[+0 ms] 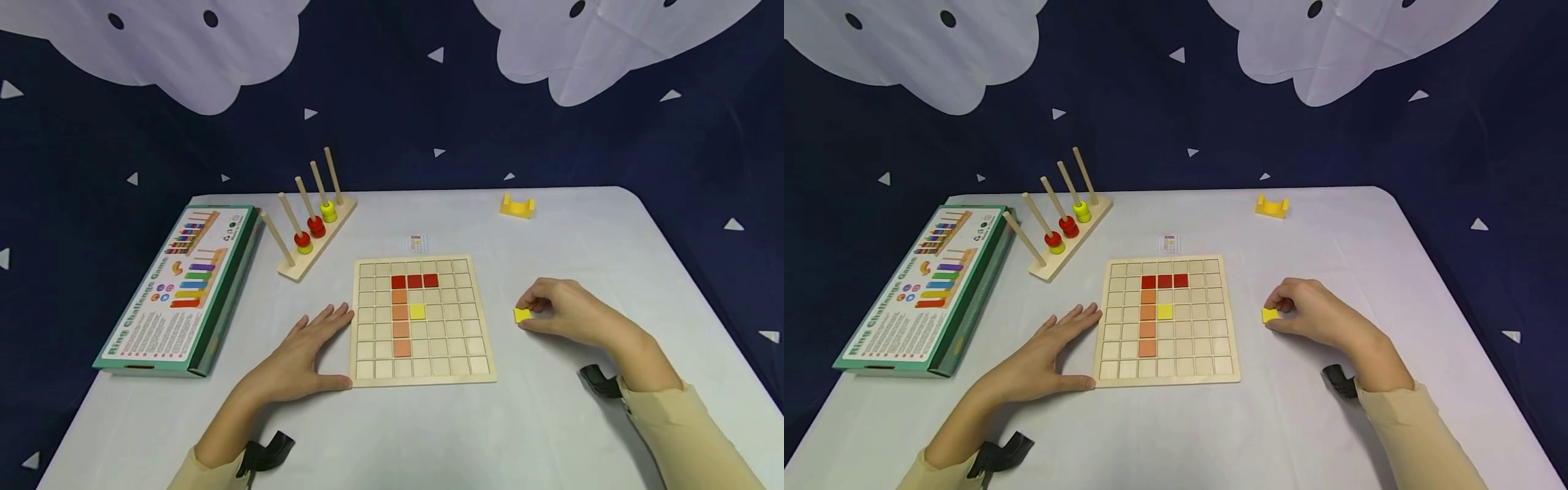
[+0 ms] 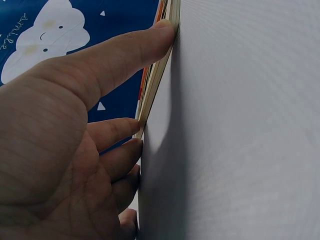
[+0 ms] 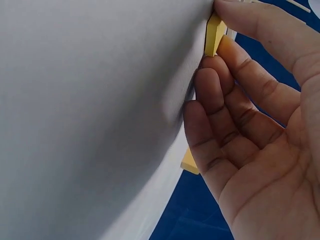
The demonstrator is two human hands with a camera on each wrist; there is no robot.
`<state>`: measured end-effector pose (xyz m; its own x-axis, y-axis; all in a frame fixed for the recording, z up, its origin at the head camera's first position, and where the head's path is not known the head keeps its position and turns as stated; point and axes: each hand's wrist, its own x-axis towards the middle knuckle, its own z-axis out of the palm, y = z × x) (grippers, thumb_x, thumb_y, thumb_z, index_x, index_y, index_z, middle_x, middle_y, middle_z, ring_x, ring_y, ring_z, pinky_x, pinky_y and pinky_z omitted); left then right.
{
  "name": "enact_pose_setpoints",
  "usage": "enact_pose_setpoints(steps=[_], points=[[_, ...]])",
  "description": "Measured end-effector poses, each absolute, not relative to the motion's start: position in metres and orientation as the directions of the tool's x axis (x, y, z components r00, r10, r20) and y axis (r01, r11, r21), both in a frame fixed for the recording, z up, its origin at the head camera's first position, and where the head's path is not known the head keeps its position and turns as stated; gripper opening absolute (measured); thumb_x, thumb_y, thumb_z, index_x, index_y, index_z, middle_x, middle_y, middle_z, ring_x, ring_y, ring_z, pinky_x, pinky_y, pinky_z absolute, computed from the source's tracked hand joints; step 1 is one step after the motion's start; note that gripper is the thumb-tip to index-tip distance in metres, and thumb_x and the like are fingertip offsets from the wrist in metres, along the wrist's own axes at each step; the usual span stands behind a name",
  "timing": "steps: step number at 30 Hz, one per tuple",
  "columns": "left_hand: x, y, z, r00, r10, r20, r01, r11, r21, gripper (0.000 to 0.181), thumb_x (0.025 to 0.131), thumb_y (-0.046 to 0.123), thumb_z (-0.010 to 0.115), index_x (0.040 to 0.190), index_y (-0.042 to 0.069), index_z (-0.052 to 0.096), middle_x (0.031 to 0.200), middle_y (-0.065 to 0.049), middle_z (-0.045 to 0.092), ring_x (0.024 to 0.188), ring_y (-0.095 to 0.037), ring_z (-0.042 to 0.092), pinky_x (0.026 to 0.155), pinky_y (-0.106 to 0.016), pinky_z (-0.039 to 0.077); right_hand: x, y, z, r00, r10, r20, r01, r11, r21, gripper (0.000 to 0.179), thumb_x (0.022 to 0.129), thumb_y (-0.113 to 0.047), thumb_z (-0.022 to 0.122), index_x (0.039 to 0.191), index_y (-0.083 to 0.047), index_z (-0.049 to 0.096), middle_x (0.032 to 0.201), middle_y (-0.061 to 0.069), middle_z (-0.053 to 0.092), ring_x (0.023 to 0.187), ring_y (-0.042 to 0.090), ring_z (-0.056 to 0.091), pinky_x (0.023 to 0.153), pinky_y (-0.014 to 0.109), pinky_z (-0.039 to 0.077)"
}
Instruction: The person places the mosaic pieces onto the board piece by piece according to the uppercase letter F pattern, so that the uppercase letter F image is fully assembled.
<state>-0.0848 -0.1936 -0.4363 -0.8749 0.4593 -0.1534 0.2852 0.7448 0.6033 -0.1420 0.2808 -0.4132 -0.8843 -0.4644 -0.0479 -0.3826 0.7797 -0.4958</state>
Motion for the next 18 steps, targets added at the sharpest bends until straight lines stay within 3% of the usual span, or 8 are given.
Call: enact_pose_setpoints(steps=[18], points=[[-0.086, -0.193, -0.436, -0.876, 0.459, -0.149, 0.291, 0.748, 0.597, 0.110, 0.078, 0.039, 0.095, 0.168, 0.014, 0.038, 0.177, -0.007, 0.033, 0.167, -0.036, 0.023, 0.131, -0.073, 0.011, -0.154, 0.256, -0.406, -0.869, -0.494, -0.029, -0.415, 0.759, -0.501, 0.022, 0.085, -0.020, 0.092, 0.103, -0.015, 0.080, 0.098, -0.008, 0.075, 0.093, 0.011, 0.069, 0.086, 0.036, 0.061]])
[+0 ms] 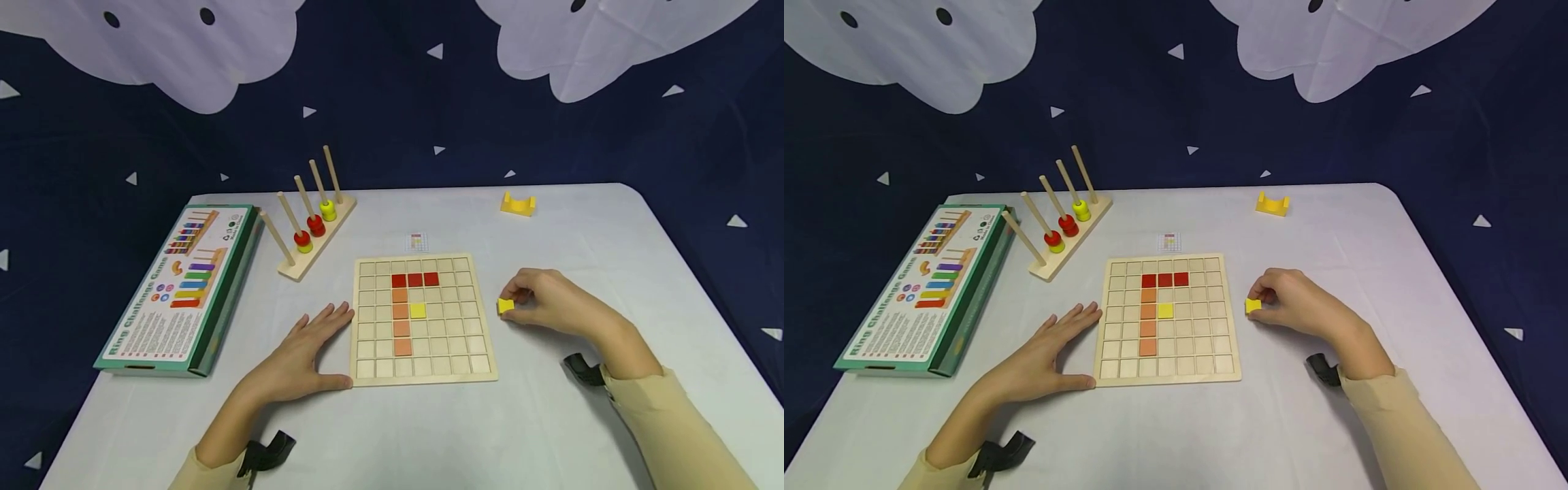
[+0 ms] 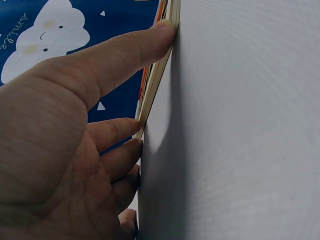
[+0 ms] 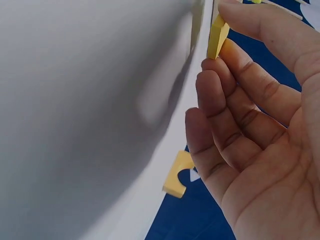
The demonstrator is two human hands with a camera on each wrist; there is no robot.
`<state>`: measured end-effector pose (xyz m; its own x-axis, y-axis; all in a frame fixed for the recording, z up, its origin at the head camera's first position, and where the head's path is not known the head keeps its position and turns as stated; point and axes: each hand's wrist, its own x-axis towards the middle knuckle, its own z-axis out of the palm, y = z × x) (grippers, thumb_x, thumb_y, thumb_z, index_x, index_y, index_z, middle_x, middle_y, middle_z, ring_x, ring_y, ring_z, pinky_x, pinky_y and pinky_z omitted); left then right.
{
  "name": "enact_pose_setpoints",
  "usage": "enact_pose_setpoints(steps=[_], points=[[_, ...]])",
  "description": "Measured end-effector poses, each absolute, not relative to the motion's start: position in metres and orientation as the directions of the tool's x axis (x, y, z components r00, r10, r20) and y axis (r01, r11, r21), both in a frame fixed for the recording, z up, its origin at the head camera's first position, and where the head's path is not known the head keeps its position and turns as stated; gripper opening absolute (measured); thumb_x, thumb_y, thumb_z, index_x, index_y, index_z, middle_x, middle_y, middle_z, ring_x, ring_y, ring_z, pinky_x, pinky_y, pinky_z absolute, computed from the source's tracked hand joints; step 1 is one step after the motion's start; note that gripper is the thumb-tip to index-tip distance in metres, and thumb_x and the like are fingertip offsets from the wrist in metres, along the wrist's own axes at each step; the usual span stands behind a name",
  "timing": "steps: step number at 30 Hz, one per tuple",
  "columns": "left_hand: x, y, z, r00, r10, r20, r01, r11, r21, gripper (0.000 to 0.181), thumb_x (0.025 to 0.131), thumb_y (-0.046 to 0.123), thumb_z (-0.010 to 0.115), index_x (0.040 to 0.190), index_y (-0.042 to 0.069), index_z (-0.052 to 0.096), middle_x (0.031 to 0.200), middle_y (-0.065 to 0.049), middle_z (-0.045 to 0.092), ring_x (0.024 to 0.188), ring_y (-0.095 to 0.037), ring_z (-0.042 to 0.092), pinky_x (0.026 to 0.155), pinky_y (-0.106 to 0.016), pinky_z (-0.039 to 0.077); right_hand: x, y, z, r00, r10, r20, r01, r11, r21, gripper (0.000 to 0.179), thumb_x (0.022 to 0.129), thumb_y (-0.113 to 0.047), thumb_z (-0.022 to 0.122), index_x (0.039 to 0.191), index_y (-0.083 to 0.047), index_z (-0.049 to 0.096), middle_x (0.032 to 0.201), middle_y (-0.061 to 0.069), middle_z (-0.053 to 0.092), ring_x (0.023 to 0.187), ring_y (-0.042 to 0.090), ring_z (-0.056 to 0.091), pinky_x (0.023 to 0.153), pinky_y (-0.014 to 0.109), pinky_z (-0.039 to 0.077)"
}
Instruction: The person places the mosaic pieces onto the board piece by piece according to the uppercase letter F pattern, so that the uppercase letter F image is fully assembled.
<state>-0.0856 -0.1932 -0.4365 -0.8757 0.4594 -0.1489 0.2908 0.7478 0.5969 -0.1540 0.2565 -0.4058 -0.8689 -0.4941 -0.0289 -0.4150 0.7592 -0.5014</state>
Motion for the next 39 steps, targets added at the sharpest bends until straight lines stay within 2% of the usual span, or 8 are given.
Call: enact_pose_setpoints(steps=[17, 32, 39], points=[[-0.085, -0.194, -0.434, -0.880, 0.453, -0.144, 0.289, 0.750, 0.594, 0.111, 0.077, 0.038, 0.096, 0.168, 0.015, 0.038, 0.177, -0.007, 0.033, 0.167, -0.036, 0.023, 0.131, -0.073, 0.010, -0.164, 0.213, -0.393, -0.830, -0.557, -0.038, -0.458, 0.718, -0.525, 0.023, 0.087, -0.022, 0.090, 0.105, -0.012, 0.079, 0.102, -0.004, 0.073, 0.096, 0.014, 0.068, 0.089, 0.042, 0.061], [-0.085, -0.196, -0.434, -0.878, 0.461, -0.132, 0.294, 0.735, 0.611, 0.110, 0.077, 0.037, 0.096, 0.168, 0.015, 0.038, 0.177, -0.008, 0.033, 0.167, -0.036, 0.023, 0.131, -0.074, 0.010, -0.171, 0.166, -0.393, -0.776, -0.628, -0.063, -0.523, 0.696, -0.491, 0.020, 0.088, -0.020, 0.089, 0.102, -0.012, 0.078, 0.101, -0.003, 0.072, 0.090, 0.013, 0.064, 0.085, 0.035, 0.058], [-0.085, -0.195, -0.435, -0.874, 0.467, -0.134, 0.294, 0.729, 0.618, 0.109, 0.078, 0.040, 0.095, 0.168, 0.015, 0.039, 0.176, -0.007, 0.034, 0.167, -0.037, 0.024, 0.131, -0.073, 0.010, -0.171, 0.153, -0.396, -0.760, -0.643, -0.098, -0.533, 0.701, -0.474, 0.019, 0.088, -0.020, 0.088, 0.101, -0.009, 0.079, 0.095, -0.002, 0.068, 0.083, 0.013, 0.058, 0.078, 0.031, 0.053]])
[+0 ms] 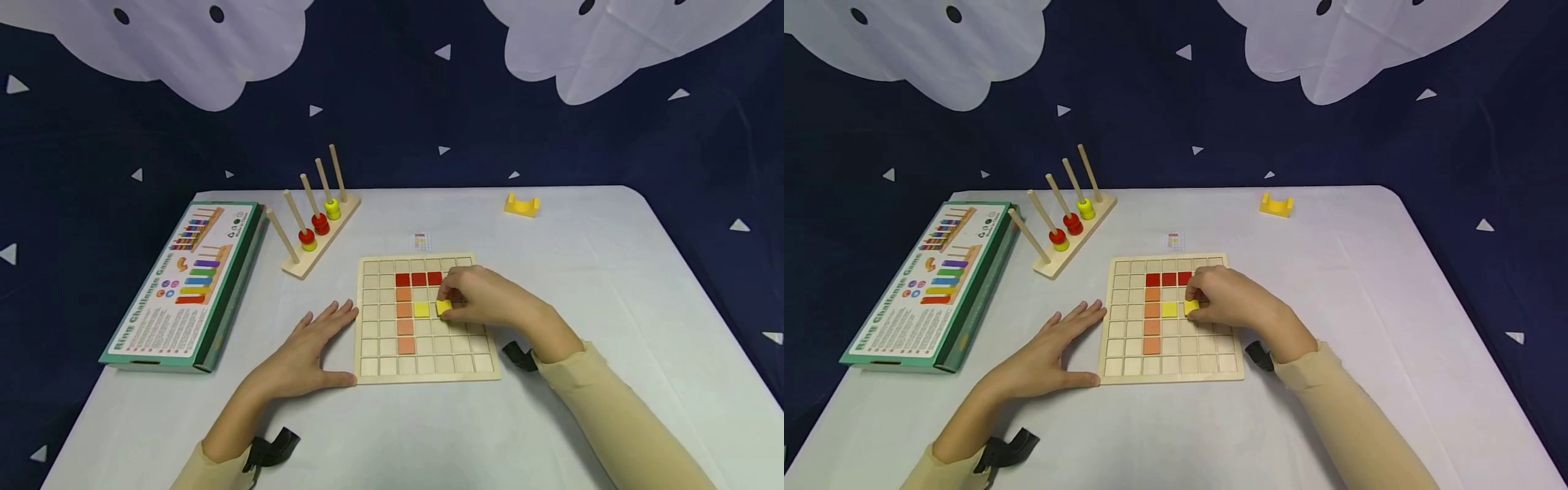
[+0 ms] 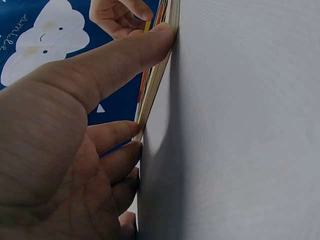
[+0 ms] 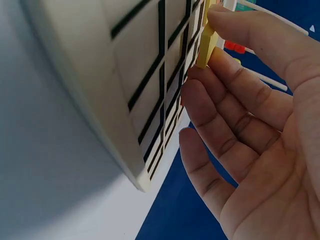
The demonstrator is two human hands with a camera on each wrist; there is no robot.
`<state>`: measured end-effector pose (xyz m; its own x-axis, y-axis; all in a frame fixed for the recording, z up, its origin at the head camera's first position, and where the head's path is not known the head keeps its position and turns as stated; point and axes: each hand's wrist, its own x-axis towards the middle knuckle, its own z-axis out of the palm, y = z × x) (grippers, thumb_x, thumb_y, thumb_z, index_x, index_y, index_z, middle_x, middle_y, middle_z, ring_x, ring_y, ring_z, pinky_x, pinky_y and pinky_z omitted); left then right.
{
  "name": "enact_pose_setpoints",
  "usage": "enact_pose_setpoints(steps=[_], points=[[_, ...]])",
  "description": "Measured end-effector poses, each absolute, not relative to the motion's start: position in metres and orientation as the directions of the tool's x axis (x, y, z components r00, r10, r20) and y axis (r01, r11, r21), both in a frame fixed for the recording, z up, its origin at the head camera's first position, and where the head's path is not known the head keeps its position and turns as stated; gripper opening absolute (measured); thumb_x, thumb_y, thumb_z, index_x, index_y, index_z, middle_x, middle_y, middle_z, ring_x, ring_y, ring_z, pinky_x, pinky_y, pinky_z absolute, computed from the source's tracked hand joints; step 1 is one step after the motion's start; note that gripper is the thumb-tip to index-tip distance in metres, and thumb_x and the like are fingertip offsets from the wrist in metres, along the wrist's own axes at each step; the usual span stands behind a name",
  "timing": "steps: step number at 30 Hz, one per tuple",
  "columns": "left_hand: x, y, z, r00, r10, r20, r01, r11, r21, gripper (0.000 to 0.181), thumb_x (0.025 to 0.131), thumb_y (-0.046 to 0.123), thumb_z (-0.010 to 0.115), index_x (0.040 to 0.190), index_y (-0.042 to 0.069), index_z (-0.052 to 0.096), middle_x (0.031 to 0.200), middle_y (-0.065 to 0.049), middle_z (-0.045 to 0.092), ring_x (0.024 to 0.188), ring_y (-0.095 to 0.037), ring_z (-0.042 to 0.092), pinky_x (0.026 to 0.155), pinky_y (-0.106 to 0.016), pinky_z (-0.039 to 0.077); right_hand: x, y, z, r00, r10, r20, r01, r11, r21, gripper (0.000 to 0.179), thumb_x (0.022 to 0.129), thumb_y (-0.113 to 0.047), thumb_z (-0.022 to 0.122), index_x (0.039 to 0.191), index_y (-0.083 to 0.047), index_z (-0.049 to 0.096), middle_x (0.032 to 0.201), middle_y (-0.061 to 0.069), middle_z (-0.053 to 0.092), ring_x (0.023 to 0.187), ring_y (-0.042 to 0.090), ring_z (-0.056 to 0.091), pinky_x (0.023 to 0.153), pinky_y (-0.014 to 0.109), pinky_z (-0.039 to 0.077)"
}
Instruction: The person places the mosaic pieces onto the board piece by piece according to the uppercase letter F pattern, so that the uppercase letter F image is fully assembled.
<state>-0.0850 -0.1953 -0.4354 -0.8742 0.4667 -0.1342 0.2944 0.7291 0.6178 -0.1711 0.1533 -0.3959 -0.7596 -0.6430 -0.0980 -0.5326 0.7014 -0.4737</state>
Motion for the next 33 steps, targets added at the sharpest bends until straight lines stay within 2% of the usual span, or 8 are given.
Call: enact_pose_setpoints(steps=[6, 14, 33], points=[[-0.0866, -0.1939, -0.4362, -0.871, 0.469, -0.148, 0.290, 0.733, 0.616, 0.109, 0.079, 0.039, 0.095, 0.168, 0.016, 0.038, 0.177, -0.007, 0.033, 0.167, -0.036, 0.023, 0.131, -0.073, 0.010, -0.1712, 0.1494, -0.3988, -0.748, -0.655, -0.106, -0.553, 0.704, -0.446, 0.019, 0.089, -0.021, 0.087, 0.101, -0.009, 0.080, 0.097, -0.001, 0.070, 0.083, 0.012, 0.057, 0.078, 0.031, 0.053], [-0.0867, -0.1939, -0.4348, -0.865, 0.481, -0.141, 0.305, 0.729, 0.613, 0.109, 0.079, 0.040, 0.095, 0.168, 0.016, 0.038, 0.177, -0.008, 0.033, 0.167, -0.037, 0.024, 0.130, -0.075, 0.011, -0.1709, 0.1459, -0.4021, -0.753, -0.649, -0.111, -0.554, 0.716, -0.425, 0.019, 0.089, -0.021, 0.087, 0.102, -0.009, 0.079, 0.104, 0.001, 0.074, 0.089, 0.014, 0.062, 0.087, 0.036, 0.058], [-0.0845, -0.1928, -0.4323, -0.870, 0.472, -0.141, 0.297, 0.730, 0.616, 0.109, 0.080, 0.041, 0.094, 0.168, 0.015, 0.038, 0.177, -0.007, 0.031, 0.167, -0.036, 0.023, 0.131, -0.073, 0.010, -0.1717, 0.1440, -0.3990, -0.754, -0.647, -0.116, -0.551, 0.719, -0.424, 0.022, 0.086, -0.020, 0.089, 0.103, -0.009, 0.080, 0.104, 0.001, 0.073, 0.090, 0.015, 0.062, 0.086, 0.035, 0.058]])
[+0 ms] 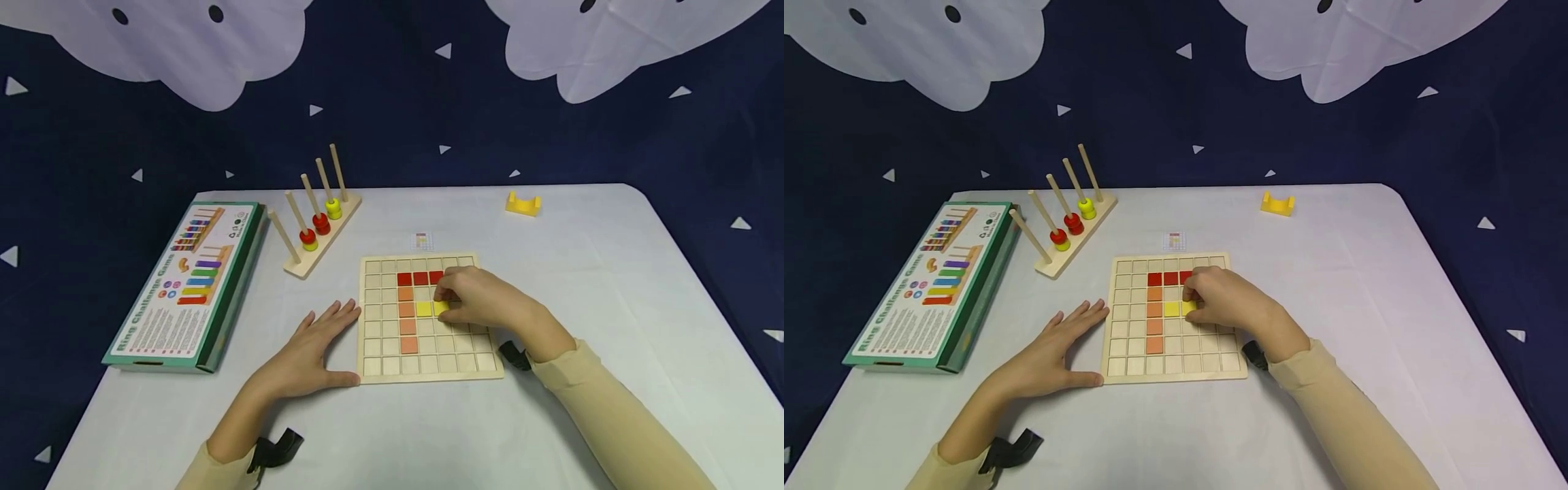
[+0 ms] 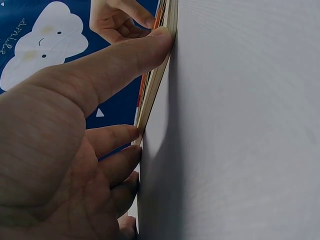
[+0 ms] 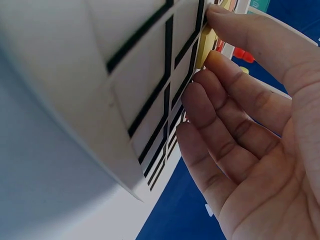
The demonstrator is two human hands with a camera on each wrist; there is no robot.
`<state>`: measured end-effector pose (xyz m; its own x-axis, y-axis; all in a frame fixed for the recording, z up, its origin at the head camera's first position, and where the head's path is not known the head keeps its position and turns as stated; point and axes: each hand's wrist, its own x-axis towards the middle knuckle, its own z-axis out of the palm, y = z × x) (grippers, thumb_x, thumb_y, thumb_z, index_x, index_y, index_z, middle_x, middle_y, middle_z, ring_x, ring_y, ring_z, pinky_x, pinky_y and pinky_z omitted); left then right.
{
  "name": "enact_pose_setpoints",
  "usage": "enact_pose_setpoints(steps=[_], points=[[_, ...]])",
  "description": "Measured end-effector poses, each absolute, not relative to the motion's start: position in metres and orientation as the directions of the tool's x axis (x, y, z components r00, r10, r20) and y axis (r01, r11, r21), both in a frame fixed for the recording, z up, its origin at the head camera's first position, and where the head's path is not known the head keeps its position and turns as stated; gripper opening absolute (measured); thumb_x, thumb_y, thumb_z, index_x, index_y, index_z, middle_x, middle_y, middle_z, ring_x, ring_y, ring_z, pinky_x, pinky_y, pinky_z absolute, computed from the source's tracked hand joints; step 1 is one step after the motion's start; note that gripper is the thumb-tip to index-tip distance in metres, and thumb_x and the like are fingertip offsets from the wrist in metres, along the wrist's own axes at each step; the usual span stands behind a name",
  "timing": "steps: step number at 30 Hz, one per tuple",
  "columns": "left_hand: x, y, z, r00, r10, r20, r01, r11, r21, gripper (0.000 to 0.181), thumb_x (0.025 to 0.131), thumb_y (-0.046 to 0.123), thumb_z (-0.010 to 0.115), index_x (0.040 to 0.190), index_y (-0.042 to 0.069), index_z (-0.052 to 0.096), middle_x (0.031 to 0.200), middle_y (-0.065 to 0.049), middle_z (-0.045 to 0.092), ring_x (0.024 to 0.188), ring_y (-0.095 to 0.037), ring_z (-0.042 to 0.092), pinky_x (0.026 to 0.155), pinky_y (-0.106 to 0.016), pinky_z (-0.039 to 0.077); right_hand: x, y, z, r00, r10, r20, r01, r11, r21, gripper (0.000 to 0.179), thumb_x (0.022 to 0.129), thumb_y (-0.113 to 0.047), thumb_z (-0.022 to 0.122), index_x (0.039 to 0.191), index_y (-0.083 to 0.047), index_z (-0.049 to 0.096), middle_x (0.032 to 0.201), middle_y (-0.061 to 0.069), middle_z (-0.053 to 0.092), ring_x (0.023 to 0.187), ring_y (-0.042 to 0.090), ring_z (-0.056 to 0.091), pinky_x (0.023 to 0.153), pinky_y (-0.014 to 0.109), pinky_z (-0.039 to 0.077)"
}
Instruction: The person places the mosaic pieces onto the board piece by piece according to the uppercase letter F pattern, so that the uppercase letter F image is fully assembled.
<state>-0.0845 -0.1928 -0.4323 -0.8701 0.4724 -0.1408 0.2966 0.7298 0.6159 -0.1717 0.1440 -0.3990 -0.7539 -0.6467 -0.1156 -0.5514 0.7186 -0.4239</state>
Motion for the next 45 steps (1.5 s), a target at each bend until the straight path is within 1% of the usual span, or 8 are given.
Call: enact_pose_setpoints(steps=[15, 19, 23, 26, 30, 34, 41, 45], points=[[-0.079, -0.198, -0.433, -0.878, 0.450, -0.165, 0.265, 0.743, 0.615, 0.111, 0.077, 0.035, 0.096, 0.169, 0.014, 0.036, 0.178, -0.006, 0.029, 0.168, -0.036, 0.019, 0.132, -0.072, 0.007, -0.169, 0.139, -0.400, -0.746, -0.654, -0.123, -0.536, 0.699, -0.473, 0.026, 0.086, -0.024, 0.090, 0.106, -0.009, 0.080, 0.102, 0.000, 0.070, 0.089, 0.015, 0.060, 0.083, 0.032, 0.055], [-0.078, -0.198, -0.434, -0.879, 0.449, -0.162, 0.268, 0.744, 0.612, 0.111, 0.077, 0.035, 0.096, 0.169, 0.014, 0.036, 0.178, -0.006, 0.029, 0.168, -0.036, 0.020, 0.131, -0.073, 0.007, -0.165, 0.147, -0.397, -0.740, -0.665, -0.098, -0.535, 0.671, -0.513, 0.032, 0.088, -0.025, 0.088, 0.114, -0.008, 0.081, 0.108, 0.001, 0.074, 0.092, 0.016, 0.064, 0.087, 0.035, 0.058], [-0.078, -0.198, -0.433, -0.877, 0.454, -0.158, 0.274, 0.741, 0.613, 0.115, 0.075, 0.042, 0.097, 0.169, 0.015, 0.036, 0.178, -0.005, 0.030, 0.168, -0.035, 0.020, 0.131, -0.073, 0.008, -0.159, 0.160, -0.395, -0.735, -0.676, -0.051, -0.552, 0.641, -0.534, 0.033, 0.092, -0.023, 0.085, 0.120, -0.007, 0.079, 0.116, 0.002, 0.076, 0.102, 0.016, 0.070, 0.094, 0.040, 0.060], [-0.078, -0.200, -0.434, -0.879, 0.453, -0.149, 0.279, 0.742, 0.610, 0.118, 0.072, 0.046, 0.098, 0.169, 0.016, 0.036, 0.178, -0.004, 0.030, 0.168, -0.035, 0.020, 0.131, -0.072, 0.008, -0.154, 0.167, -0.395, -0.735, -0.677, -0.036, -0.555, 0.631, -0.542, 0.033, 0.093, -0.022, 0.084, 0.121, -0.007, 0.079, 0.118, 0.002, 0.076, 0.099, 0.015, 0.068, 0.091, 0.037, 0.060], [-0.078, -0.203, -0.434, -0.883, 0.449, -0.137, 0.285, 0.743, 0.605, 0.118, 0.072, 0.045, 0.099, 0.169, 0.016, 0.037, 0.178, -0.004, 0.030, 0.168, -0.036, 0.021, 0.131, -0.072, 0.009, -0.150, 0.169, -0.397, -0.737, -0.675, -0.038, -0.549, 0.630, -0.549, 0.032, 0.092, -0.023, 0.086, 0.120, -0.008, 0.079, 0.110, 0.000, 0.074, 0.085, 0.014, 0.060, 0.078, 0.028, 0.053], [-0.077, -0.204, -0.434, -0.884, 0.447, -0.139, 0.279, 0.742, 0.610, 0.117, 0.073, 0.044, 0.098, 0.169, 0.015, 0.037, 0.178, -0.005, 0.030, 0.168, -0.036, 0.021, 0.131, -0.073, 0.008, -0.149, 0.169, -0.400, -0.742, -0.669, -0.041, -0.539, 0.631, -0.558, 0.033, 0.091, -0.022, 0.087, 0.120, -0.008, 0.079, 0.103, -0.001, 0.071, 0.081, 0.014, 0.059, 0.074, 0.025, 0.051], [-0.078, -0.204, -0.433, -0.880, 0.453, -0.144, 0.281, 0.741, 0.610, 0.113, 0.077, 0.040, 0.097, 0.169, 0.015, 0.036, 0.178, -0.005, 0.029, 0.168, -0.036, 0.020, 0.131, -0.072, 0.008, -0.149, 0.173, -0.403, -0.741, -0.671, -0.027, -0.546, 0.626, -0.557, 0.032, 0.091, -0.022, 0.087, 0.118, -0.008, 0.080, 0.109, 0.000, 0.074, 0.083, 0.013, 0.060, 0.074, 0.025, 0.053], [-0.080, -0.204, -0.433, -0.875, 0.457, -0.158, 0.282, 0.747, 0.602, 0.112, 0.078, 0.038, 0.096, 0.169, 0.016, 0.036, 0.178, -0.006, 0.029, 0.168, -0.035, 0.020, 0.132, -0.072, 0.008, -0.147, 0.174, -0.402, -0.746, -0.666, -0.027, -0.545, 0.633, -0.549, 0.031, 0.093, -0.019, 0.085, 0.121, -0.006, 0.079, 0.117, 0.001, 0.075, 0.089, 0.014, 0.064, 0.081, 0.030, 0.057]])
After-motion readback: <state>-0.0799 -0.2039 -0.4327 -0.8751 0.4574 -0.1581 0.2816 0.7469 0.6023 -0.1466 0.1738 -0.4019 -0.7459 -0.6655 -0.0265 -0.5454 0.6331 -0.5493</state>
